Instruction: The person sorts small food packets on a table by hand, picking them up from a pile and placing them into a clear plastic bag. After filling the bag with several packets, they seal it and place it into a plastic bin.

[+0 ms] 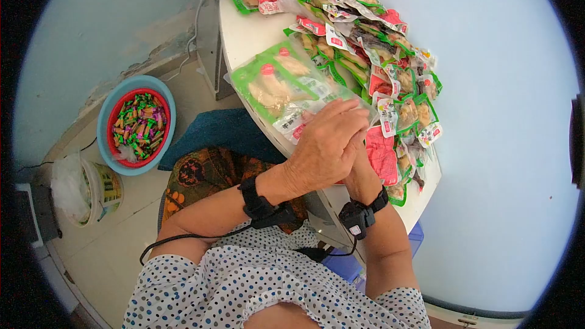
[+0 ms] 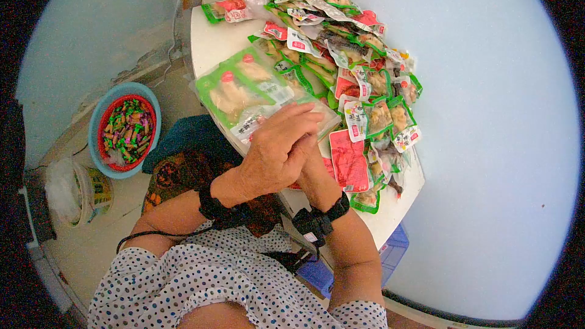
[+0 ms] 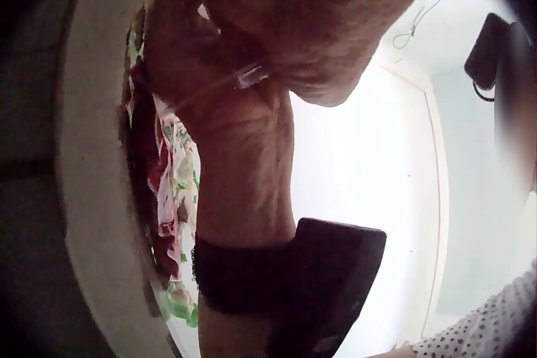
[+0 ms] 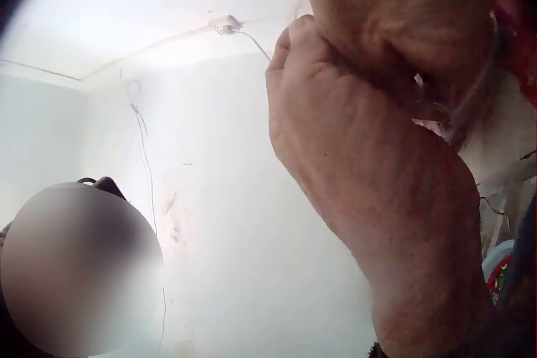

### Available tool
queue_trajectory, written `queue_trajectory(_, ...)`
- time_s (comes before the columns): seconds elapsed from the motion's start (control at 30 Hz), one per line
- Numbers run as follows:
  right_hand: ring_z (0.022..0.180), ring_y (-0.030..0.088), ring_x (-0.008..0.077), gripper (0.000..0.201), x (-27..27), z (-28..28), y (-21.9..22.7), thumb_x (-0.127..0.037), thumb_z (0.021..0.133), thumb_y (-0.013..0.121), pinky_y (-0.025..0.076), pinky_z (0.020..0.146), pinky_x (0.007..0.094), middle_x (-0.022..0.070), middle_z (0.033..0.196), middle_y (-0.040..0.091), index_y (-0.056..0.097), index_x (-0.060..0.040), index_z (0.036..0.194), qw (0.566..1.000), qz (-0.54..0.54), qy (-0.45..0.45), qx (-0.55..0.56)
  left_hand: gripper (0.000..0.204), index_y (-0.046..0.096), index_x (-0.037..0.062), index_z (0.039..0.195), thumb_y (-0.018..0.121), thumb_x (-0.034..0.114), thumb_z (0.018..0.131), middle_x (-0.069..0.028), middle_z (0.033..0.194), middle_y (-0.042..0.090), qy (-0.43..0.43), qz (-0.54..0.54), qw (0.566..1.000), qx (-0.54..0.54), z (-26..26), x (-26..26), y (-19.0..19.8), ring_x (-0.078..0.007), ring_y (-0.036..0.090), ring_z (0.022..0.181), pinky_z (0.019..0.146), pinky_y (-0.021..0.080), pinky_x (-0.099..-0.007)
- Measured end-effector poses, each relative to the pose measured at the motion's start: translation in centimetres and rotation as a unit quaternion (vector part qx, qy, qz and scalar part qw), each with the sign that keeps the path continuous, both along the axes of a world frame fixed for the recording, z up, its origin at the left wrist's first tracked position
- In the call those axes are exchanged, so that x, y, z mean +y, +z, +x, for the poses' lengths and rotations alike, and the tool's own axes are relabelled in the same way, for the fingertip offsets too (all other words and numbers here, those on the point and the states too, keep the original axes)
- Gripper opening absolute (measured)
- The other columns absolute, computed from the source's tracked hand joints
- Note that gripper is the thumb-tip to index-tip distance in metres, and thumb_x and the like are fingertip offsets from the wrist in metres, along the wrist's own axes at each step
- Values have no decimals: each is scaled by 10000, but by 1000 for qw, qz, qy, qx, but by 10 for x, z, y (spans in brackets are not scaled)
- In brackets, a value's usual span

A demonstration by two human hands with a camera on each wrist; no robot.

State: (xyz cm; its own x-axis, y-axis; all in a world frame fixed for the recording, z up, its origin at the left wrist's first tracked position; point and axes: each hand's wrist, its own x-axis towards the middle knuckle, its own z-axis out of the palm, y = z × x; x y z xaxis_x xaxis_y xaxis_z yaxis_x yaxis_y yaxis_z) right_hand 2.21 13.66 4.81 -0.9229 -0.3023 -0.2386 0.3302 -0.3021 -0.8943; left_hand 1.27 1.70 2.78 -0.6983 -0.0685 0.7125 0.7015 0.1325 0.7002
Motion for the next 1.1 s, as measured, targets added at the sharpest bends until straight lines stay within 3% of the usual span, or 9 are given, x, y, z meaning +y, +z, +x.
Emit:
queue_trajectory(0.27,933,620,156,224,-11,-7,-5,-138,967,549,534,808,302,74,1042,642,587,20,1120,980,185,28,69,166,599,-6,1022,586,-9,857,-167,1121,668,-38,15,999,-5,-5,-6,-7,-371,600,1150,997,456,-464)
queue_trajectory(0.43,901,624,145,225,-3,-18,0,-138,963,550,533,783,285,67,1001,656,605,37,1093,905,389,98,142,118,599,-5,1006,588,27,893,-164,1126,669,-45,37,998,-3,-7,-5,-14,-356,612,1133,988,467,-440)
queue_trajectory(0.5,888,625,141,226,8,-15,5,-137,962,551,533,773,278,65,985,662,612,44,1083,914,369,107,132,113,599,-6,1004,595,35,899,-165,1126,669,-41,25,999,10,-9,-7,-16,-353,617,1127,979,474,-432)
queue_trajectory(0.63,690,628,103,213,16,-1,51,-117,966,547,520,590,251,43,843,680,668,47,1027,939,335,33,69,115,599,-10,1004,598,25,894,-167,1107,675,-22,11,1000,-4,-10,-6,-24,-350,631,1099,947,494,-423)
queue_trajectory(0.73,652,621,80,207,51,-13,58,-106,945,585,467,505,221,59,872,690,679,40,1056,929,343,-44,129,118,601,-11,1004,596,15,889,-169,1091,678,-9,3,1000,-8,-10,-4,-27,-350,641,1076,927,505,-419)
queue_trajectory(0.87,604,595,100,160,59,-49,53,-129,884,682,450,510,236,42,769,658,717,3,965,840,463,-123,254,123,601,-8,1004,596,15,884,-174,1084,677,-10,-18,1000,-22,-11,-4,-28,-351,643,1065,918,507,-415)
queue_trajectory(0.97,632,596,166,170,62,-83,35,-137,840,710,471,580,288,74,729,618,724,-19,961,704,559,-88,428,120,600,-2,999,599,29,884,-175,1082,674,-12,-24,999,-34,-11,-6,-29,-346,640,1067,919,503,-411)
queue_trajectory(1.0,745,614,244,226,56,-88,37,-169,803,724,489,678,351,114,808,620,722,-34,984,687,591,-69,417,118,600,0,997,600,35,884,-175,1080,673,-13,-26,999,-37,-10,-5,-29,-344,640,1067,919,502,-409)
queue_trajectory(1.1,818,613,288,236,51,-110,24,-189,799,719,494,711,400,125,894,629,724,-36,979,616,632,-22,469,116,600,4,993,603,49,886,-174,1072,672,-14,-25,998,-54,-11,-6,-30,-340,639,1063,921,499,-409)
